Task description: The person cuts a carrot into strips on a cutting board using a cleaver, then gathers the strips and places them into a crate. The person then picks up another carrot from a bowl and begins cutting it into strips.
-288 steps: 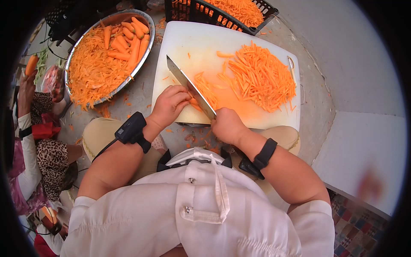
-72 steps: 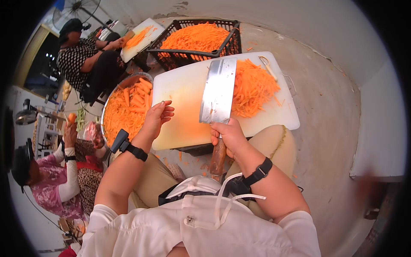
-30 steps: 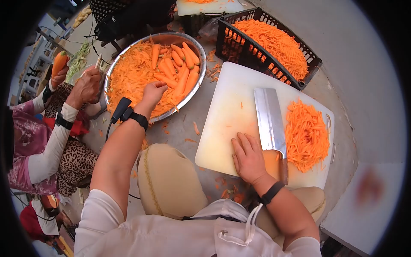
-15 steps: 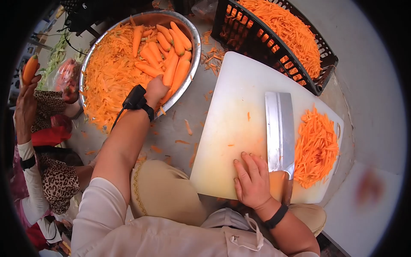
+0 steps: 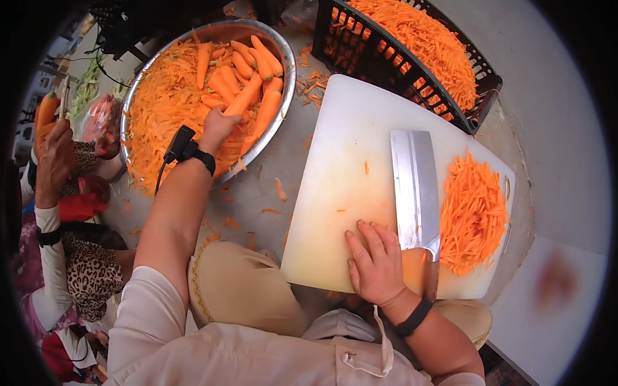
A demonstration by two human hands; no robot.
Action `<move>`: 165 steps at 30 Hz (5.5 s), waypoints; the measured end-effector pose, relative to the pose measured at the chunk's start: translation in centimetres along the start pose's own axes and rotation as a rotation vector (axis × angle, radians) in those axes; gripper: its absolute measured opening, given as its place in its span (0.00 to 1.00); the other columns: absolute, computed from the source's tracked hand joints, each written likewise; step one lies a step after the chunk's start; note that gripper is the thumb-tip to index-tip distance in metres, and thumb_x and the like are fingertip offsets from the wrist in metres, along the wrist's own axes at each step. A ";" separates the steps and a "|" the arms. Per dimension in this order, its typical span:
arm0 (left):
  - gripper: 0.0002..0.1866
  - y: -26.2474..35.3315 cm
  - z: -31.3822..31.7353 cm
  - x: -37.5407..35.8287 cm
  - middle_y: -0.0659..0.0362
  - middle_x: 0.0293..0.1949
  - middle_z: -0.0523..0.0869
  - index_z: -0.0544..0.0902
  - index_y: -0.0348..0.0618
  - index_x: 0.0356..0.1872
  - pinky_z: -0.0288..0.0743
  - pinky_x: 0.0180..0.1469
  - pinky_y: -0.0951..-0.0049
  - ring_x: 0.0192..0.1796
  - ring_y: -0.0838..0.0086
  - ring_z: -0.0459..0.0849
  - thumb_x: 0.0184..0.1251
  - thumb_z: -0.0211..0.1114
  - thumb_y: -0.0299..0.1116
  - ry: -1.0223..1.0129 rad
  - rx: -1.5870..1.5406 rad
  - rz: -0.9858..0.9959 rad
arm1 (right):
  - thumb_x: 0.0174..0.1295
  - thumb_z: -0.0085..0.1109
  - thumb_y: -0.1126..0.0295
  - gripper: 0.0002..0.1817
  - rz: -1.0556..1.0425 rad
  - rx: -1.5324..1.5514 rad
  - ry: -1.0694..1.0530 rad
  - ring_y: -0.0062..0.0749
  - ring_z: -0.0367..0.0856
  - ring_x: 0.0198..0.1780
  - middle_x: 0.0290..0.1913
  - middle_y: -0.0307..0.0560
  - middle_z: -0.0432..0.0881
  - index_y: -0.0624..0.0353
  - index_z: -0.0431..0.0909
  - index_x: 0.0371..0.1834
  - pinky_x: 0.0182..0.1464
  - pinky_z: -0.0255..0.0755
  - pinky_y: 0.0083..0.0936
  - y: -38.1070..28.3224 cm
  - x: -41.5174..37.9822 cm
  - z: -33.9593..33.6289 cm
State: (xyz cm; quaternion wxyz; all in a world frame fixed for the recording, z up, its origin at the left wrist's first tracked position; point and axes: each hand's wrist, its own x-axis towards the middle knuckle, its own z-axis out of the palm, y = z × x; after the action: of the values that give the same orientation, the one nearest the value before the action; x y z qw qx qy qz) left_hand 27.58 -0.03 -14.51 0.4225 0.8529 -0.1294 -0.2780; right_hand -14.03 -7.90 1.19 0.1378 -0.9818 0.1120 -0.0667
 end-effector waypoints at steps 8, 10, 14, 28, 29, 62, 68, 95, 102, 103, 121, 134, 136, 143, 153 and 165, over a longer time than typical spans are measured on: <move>0.23 4.4 -5.3 -3.7 0.54 0.43 0.81 0.75 0.36 0.51 0.75 0.39 0.75 0.41 0.72 0.82 0.54 0.67 0.34 0.233 -0.637 0.103 | 0.46 0.57 0.72 0.27 -0.018 -0.004 0.055 0.52 0.64 0.56 0.58 0.55 0.67 0.59 0.71 0.55 0.59 0.61 0.44 0.0 -0.3 0.3; 0.22 4.4 -6.6 -3.0 0.54 0.44 0.81 0.75 0.37 0.51 0.75 0.41 0.73 0.42 0.71 0.81 0.55 0.68 0.34 0.238 -0.839 0.125 | 0.46 0.57 0.72 0.27 -0.013 0.000 0.071 0.51 0.64 0.57 0.58 0.55 0.67 0.59 0.71 0.55 0.59 0.61 0.44 -0.2 -0.4 0.2; 0.21 5.6 -9.9 -2.9 0.57 0.46 0.80 0.76 0.41 0.50 0.69 0.54 0.68 0.49 0.69 0.77 0.55 0.68 0.33 0.253 -1.113 0.062 | 0.47 0.57 0.72 0.26 -0.010 0.012 0.098 0.50 0.64 0.57 0.58 0.53 0.68 0.59 0.71 0.54 0.59 0.60 0.43 -0.3 -0.5 0.2; 0.25 9.5 -12.1 -7.5 0.57 0.48 0.77 0.70 0.40 0.48 0.68 0.53 0.76 0.50 0.70 0.77 0.49 0.71 0.24 0.388 -0.815 0.280 | 0.49 0.57 0.71 0.24 -0.004 0.047 0.149 0.48 0.64 0.58 0.57 0.51 0.69 0.58 0.72 0.54 0.61 0.60 0.41 -0.1 -0.7 0.5; 0.26 10.0 -12.3 -8.1 0.57 0.48 0.77 0.68 0.41 0.49 0.68 0.53 0.73 0.50 0.70 0.77 0.49 0.70 0.24 0.403 -0.735 0.311 | 0.49 0.57 0.71 0.24 -0.005 0.051 0.149 0.48 0.64 0.58 0.56 0.51 0.69 0.58 0.72 0.54 0.61 0.60 0.41 0.0 -0.7 0.6; 0.26 19.5 5.5 -49.5 0.61 0.49 0.77 0.69 0.50 0.54 0.76 0.52 0.72 0.50 0.72 0.79 0.64 0.54 0.57 -1.025 -1.219 -0.120 | 0.45 0.68 0.72 0.25 -0.121 0.809 0.616 0.31 0.77 0.49 0.46 0.45 0.78 0.59 0.71 0.48 0.53 0.71 0.25 -7.3 -10.5 -15.2; 0.22 16.8 3.6 -45.6 0.60 0.37 0.80 0.74 0.44 0.44 0.74 0.38 0.79 0.35 0.76 0.79 0.62 0.60 0.52 -1.083 -0.574 0.061 | 0.48 0.65 0.73 0.19 0.058 1.052 0.626 0.23 0.76 0.41 0.40 0.42 0.78 0.61 0.72 0.43 0.48 0.72 0.22 -7.2 -11.5 -16.0; 0.20 22.3 5.1 -38.2 0.58 0.35 0.78 0.70 0.41 0.46 0.75 0.39 0.75 0.33 0.76 0.79 0.54 0.68 0.31 -0.678 -0.657 0.349 | 0.52 0.59 0.63 0.17 0.516 0.118 -0.059 0.44 0.80 0.40 0.38 0.54 0.81 0.62 0.77 0.41 0.42 0.74 0.34 5.1 -9.3 -9.1; 0.20 20.8 7.4 -34.2 0.62 0.33 0.77 0.75 0.39 0.42 0.72 0.41 0.75 0.35 0.76 0.77 0.50 0.71 0.36 -0.517 -0.344 0.526 | 0.52 0.56 0.65 0.15 0.689 0.033 -0.093 0.48 0.80 0.40 0.36 0.56 0.81 0.63 0.74 0.39 0.41 0.74 0.39 6.0 -7.4 -6.8; 0.20 20.7 7.5 -33.9 0.62 0.33 0.77 0.75 0.39 0.42 0.72 0.41 0.75 0.35 0.76 0.77 0.50 0.71 0.36 -0.518 -0.344 0.513 | 0.51 0.56 0.66 0.15 0.712 0.039 -0.071 0.48 0.81 0.40 0.36 0.57 0.81 0.64 0.74 0.39 0.41 0.74 0.39 5.9 -7.2 -6.6; 0.27 19.4 6.1 -33.7 0.59 0.41 0.78 0.72 0.37 0.52 0.72 0.46 0.75 0.42 0.77 0.76 0.49 0.70 0.29 -0.392 -0.433 0.554 | 0.52 0.58 0.79 0.14 0.594 1.360 0.258 0.24 0.74 0.19 0.26 0.45 0.76 0.63 0.64 0.40 0.22 0.69 0.19 3.2 -6.8 -10.7; 0.19 19.7 8.0 -33.7 0.61 0.32 0.80 0.76 0.38 0.42 0.73 0.39 0.75 0.35 0.79 0.78 0.46 0.69 0.28 -0.211 -0.305 0.610 | 0.49 0.55 0.79 0.18 0.226 0.430 0.584 0.29 0.75 0.23 0.23 0.43 0.76 0.59 0.76 0.47 0.28 0.68 0.23 2.6 -7.2 -13.7; 0.19 19.5 7.8 -33.9 0.60 0.31 0.80 0.77 0.38 0.42 0.73 0.37 0.77 0.33 0.80 0.78 0.45 0.66 0.29 -0.173 -0.292 0.620 | 0.45 0.56 0.80 0.21 0.031 0.200 0.744 0.32 0.74 0.21 0.21 0.43 0.76 0.60 0.76 0.47 0.27 0.67 0.24 2.2 -7.1 -13.7; 0.22 20.7 6.1 -38.0 0.58 0.47 0.77 0.68 0.40 0.57 0.74 0.51 0.75 0.48 0.75 0.77 0.70 0.50 0.45 -0.711 -0.929 0.403 | 0.35 0.59 0.80 0.27 -0.087 -0.016 0.637 0.36 0.74 0.22 0.19 0.41 0.74 0.60 0.78 0.46 0.27 0.66 0.30 -0.5 -7.3 -13.6; 0.18 19.8 6.5 -37.0 0.61 0.41 0.78 0.72 0.41 0.50 0.74 0.45 0.81 0.43 0.81 0.77 0.68 0.54 0.43 -0.699 -0.785 0.514 | 0.39 0.56 0.76 0.24 -0.007 -0.100 0.602 0.33 0.75 0.20 0.17 0.40 0.75 0.61 0.76 0.46 0.25 0.66 0.29 -0.6 -7.6 -12.8; 0.17 20.3 7.0 -39.8 0.64 0.31 0.80 0.76 0.40 0.37 0.72 0.38 0.79 0.35 0.82 0.77 0.44 0.70 0.24 -0.534 -0.045 0.889 | 0.50 0.55 0.74 0.14 0.562 0.031 0.339 0.51 0.78 0.29 0.24 0.54 0.78 0.51 0.79 0.42 0.32 0.72 0.40 6.2 -6.4 -12.3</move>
State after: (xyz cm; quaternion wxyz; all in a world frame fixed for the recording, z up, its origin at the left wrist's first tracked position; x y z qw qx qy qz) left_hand -8.54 1.17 12.66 0.4701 0.6057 -0.5765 -0.2824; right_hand -23.48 -15.28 10.52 0.1451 -0.8852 0.3990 -0.1900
